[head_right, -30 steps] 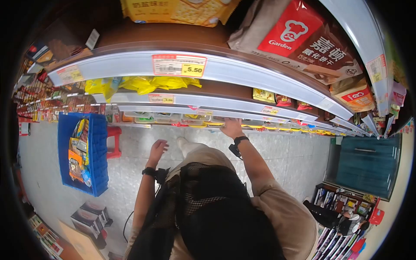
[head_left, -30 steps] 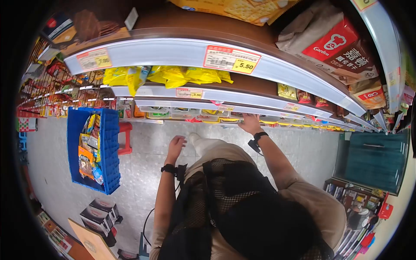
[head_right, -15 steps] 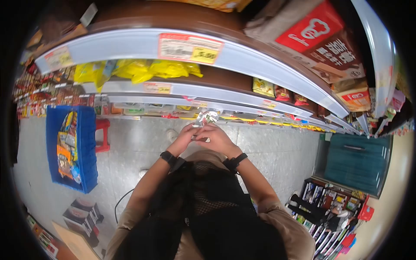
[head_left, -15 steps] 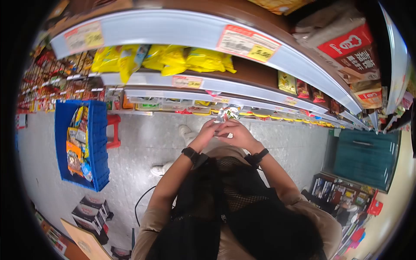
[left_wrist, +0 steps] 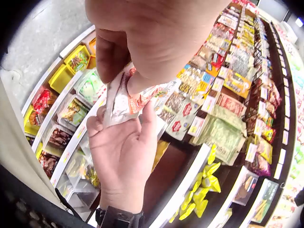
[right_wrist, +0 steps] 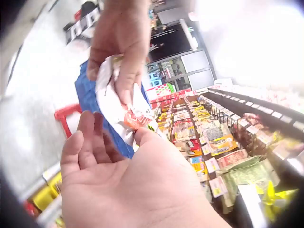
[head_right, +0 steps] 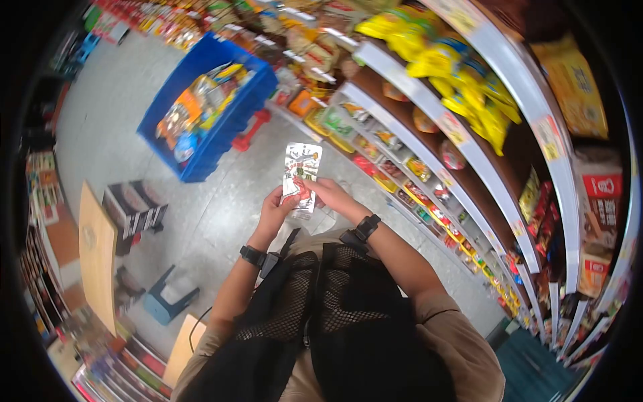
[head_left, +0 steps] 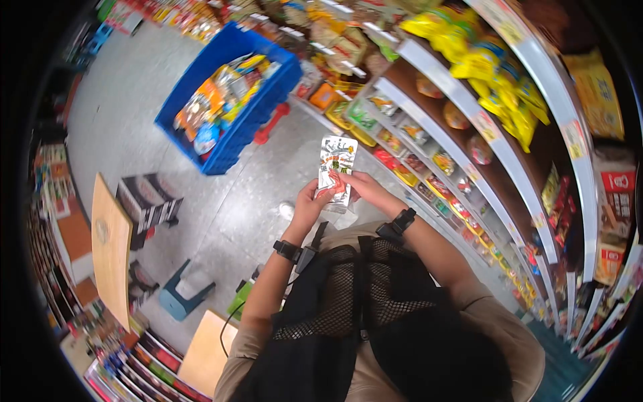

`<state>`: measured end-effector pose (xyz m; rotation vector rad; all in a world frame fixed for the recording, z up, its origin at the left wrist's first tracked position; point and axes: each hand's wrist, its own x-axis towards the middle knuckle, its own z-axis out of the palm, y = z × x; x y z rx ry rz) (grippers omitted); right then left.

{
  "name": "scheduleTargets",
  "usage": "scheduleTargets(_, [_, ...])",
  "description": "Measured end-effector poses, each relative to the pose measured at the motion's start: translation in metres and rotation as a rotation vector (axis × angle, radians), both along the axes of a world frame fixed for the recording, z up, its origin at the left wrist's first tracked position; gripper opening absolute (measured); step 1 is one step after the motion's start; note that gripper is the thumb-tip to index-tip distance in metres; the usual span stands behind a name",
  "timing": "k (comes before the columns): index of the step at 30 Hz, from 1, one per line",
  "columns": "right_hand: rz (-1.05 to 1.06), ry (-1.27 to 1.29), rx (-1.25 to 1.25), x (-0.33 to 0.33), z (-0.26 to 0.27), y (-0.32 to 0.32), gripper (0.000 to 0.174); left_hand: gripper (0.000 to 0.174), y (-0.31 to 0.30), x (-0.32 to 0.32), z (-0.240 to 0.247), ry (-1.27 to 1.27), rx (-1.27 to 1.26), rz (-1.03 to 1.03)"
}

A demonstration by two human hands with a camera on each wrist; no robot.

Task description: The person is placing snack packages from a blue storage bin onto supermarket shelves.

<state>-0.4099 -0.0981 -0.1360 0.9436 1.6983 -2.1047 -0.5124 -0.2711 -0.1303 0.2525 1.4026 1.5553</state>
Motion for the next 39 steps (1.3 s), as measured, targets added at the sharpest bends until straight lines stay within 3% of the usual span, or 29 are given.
scheduleTargets(2, [0.149, 0.133, -0.104, -0.037, 0.016, -0.044, 0.047, 0.030, -0.040, -0.017, 0.008, -0.012, -0.022, 0.126])
scheduleTargets(3, [0.224, 0.166, -0.040, -0.052, 0.015, -0.065, 0.041, 0.032, -0.063, -0.025, 0.002, -0.009, -0.006, 0.207])
scheduleTargets(6, [0.133, 0.337, -0.062, -0.092, 0.010, -0.134, 0.035, 0.033, -0.123, -0.053, 0.009, -0.017, -0.029, 0.346])
scheduleTargets(9, [0.187, 0.341, -0.011, -0.131, 0.010, -0.187, 0.032, 0.033, -0.179, -0.080, 0.007, -0.026, 0.005, 0.443])
scheduleTargets(16, [0.426, 0.279, 0.215, -0.174, -0.047, -0.254, 0.034, 0.029, -0.268, -0.113, -0.007, 0.034, -0.009, 0.479])
scheduleTargets(17, [0.356, 0.305, 0.136, -0.182, -0.005, -0.263, 0.034, 0.029, -0.274, -0.117, -0.006, -0.007, 0.004, 0.469])
scheduleTargets(20, [0.498, 0.214, 0.199, -0.192, 0.004, -0.256, 0.028, 0.027, -0.279, -0.127, -0.006, -0.085, 0.013, 0.410])
scheduleTargets(21, [0.548, 0.190, 0.294, -0.191, -0.016, -0.250, 0.028, 0.026, -0.278, -0.131, -0.006, -0.103, 0.009, 0.384])
scheduleTargets(24, [0.391, 0.194, 0.252, -0.191, -0.034, -0.241, 0.026, 0.024, -0.271, -0.142, -0.010, -0.111, -0.110, 0.272])
scheduleTargets(27, [0.177, 0.193, 0.200, -0.203, -0.033, -0.238, 0.028, 0.024, -0.270, -0.153, -0.051, -0.040, -0.060, 0.144])
scheduleTargets(29, [0.162, 0.038, 0.070, -0.221, -0.024, -0.234, 0.030, 0.024, -0.266, -0.170, -0.054, -0.027, -0.088, 0.131])
scheduleTargets(36, [0.365, -0.049, -0.038, -0.325, -0.054, -0.216, 0.035, 0.023, -0.271, -0.270, -0.077, 0.128, -0.305, 0.045])
scheduleTargets(39, [0.386, -0.017, -0.022, -0.385, -0.051, -0.207, 0.032, 0.023, -0.260, -0.323, -0.062, 0.140, -0.285, 0.091])
